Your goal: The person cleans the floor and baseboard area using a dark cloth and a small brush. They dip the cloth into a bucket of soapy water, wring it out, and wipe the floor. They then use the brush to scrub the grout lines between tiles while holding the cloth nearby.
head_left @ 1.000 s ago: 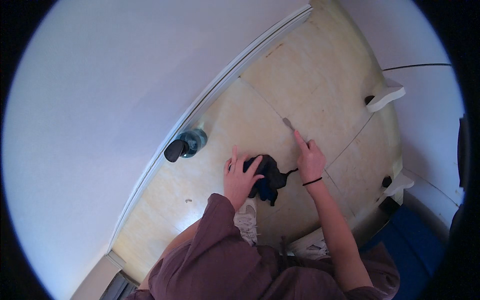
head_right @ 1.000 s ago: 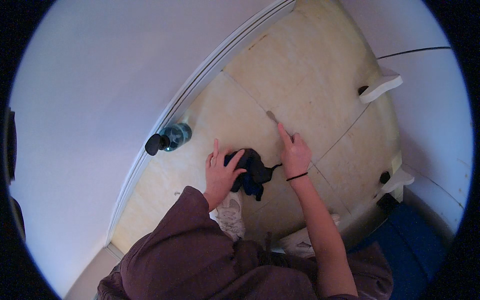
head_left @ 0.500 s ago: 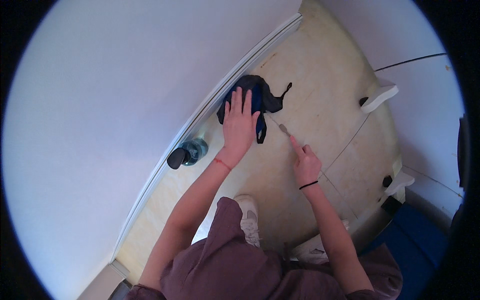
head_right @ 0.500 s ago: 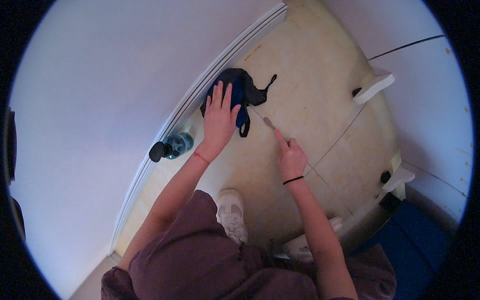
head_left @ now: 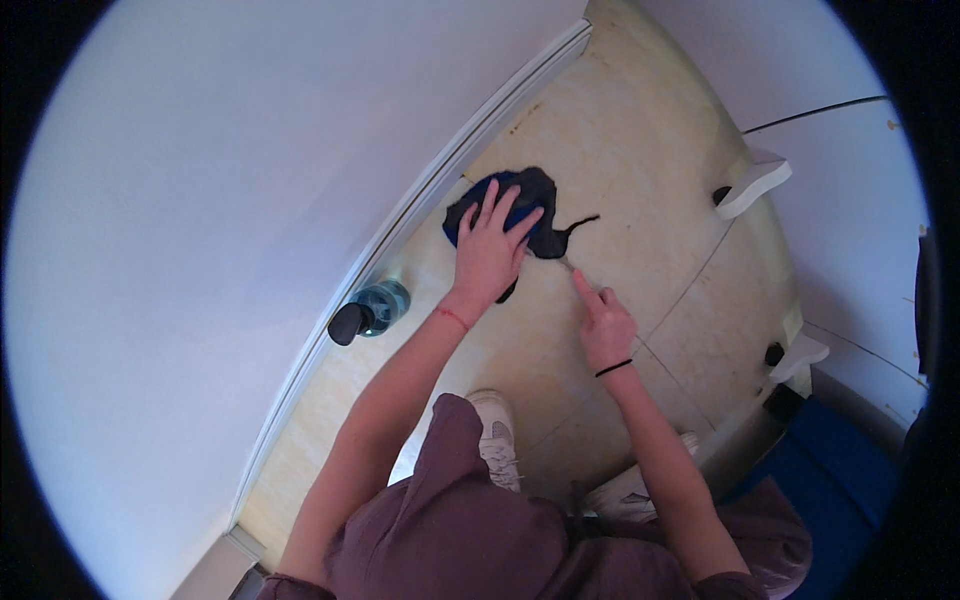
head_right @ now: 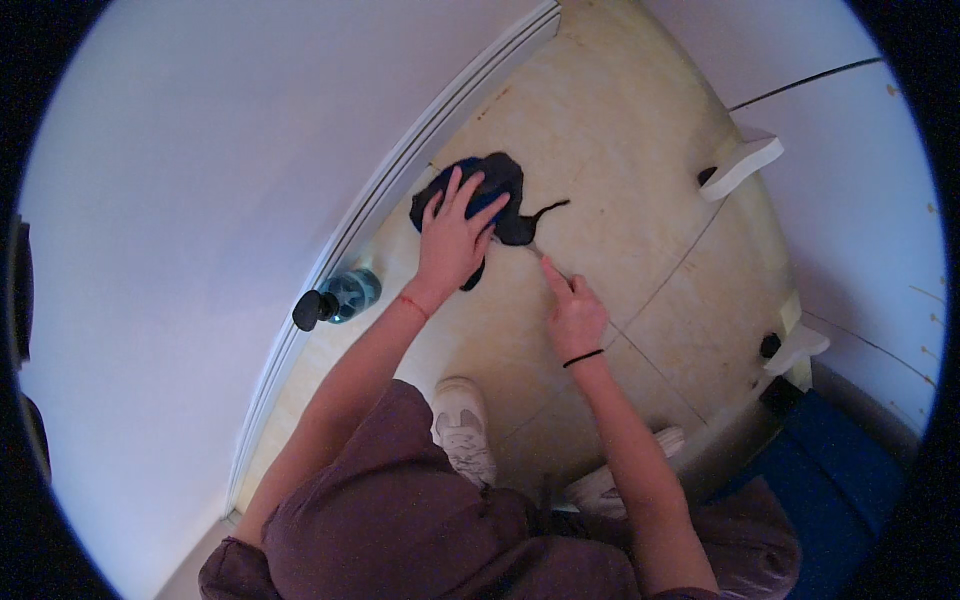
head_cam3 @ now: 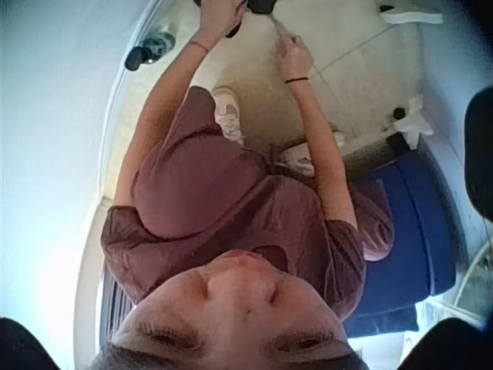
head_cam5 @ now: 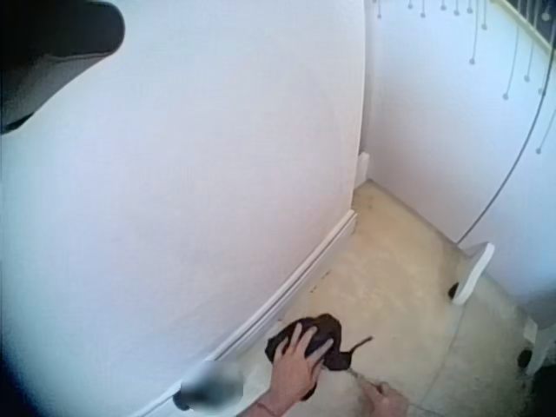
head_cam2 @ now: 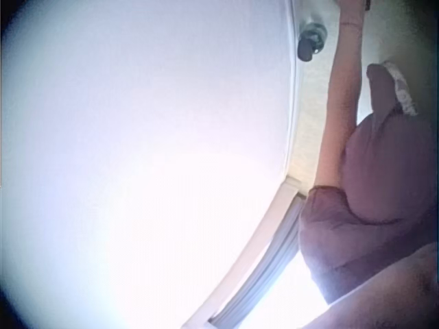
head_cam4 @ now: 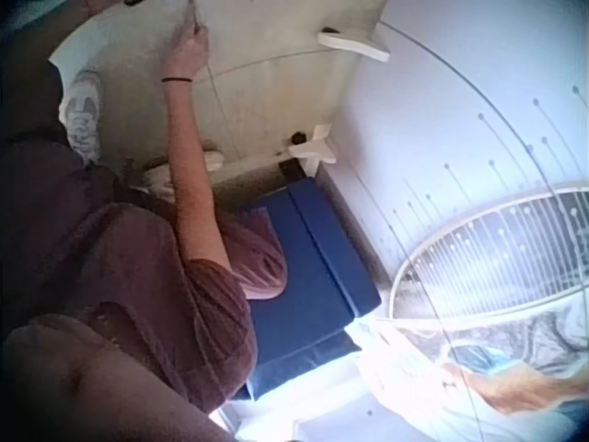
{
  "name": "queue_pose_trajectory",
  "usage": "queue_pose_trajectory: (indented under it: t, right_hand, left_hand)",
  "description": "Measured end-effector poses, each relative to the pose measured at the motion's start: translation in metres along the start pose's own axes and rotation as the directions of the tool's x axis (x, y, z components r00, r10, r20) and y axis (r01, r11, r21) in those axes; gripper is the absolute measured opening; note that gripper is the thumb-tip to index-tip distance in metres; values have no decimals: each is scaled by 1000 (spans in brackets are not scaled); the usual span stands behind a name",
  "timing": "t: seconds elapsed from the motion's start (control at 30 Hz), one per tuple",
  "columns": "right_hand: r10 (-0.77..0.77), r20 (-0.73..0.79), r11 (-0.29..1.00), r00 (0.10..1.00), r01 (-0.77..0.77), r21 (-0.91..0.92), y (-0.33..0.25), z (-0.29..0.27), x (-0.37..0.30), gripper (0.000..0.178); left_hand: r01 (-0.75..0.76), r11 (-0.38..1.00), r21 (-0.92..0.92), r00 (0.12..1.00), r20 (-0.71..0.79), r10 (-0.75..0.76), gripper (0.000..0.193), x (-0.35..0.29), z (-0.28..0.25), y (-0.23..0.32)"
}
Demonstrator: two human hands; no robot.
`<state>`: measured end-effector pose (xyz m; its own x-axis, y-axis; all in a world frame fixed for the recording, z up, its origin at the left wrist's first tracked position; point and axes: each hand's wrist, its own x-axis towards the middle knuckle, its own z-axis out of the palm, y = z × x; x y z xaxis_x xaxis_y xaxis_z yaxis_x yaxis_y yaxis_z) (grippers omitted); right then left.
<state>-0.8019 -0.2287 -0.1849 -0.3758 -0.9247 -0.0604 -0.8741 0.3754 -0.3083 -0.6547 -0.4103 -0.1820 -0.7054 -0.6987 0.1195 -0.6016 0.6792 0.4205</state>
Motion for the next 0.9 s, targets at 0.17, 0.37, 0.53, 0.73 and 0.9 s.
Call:
queue_pose_trajectory:
  t: [0.17, 0.37, 0.53, 0.73, 0.9]
  right_hand:
    - [-49, -27, 999, 998, 49, -12, 11, -4, -1, 68]
    - [-80, -1, 996, 997, 80, -38, 7, -5, 6, 68]
    - [-143, -23, 987, 989, 141, -74, -38, 23, 64, 73]
    - [-161, -23, 986, 987, 159, -58, -15, 24, 45, 68]
    - [-52, 34, 994, 998, 55, -97, -5, 6, 14, 69]
  left_hand:
    - [59, 998, -5, 994, 90, -59, 53, -60, -5, 20]
    - [90, 993, -80, 992, 94, -82, 52, -131, -3, 34]
    - [73, 993, -95, 996, 67, -66, 54, -136, -1, 32]
    - [46, 995, -91, 996, 77, -39, 54, -137, 5, 27]
    - [63, 995, -76, 997, 57, -59, 55, -138, 3, 29]
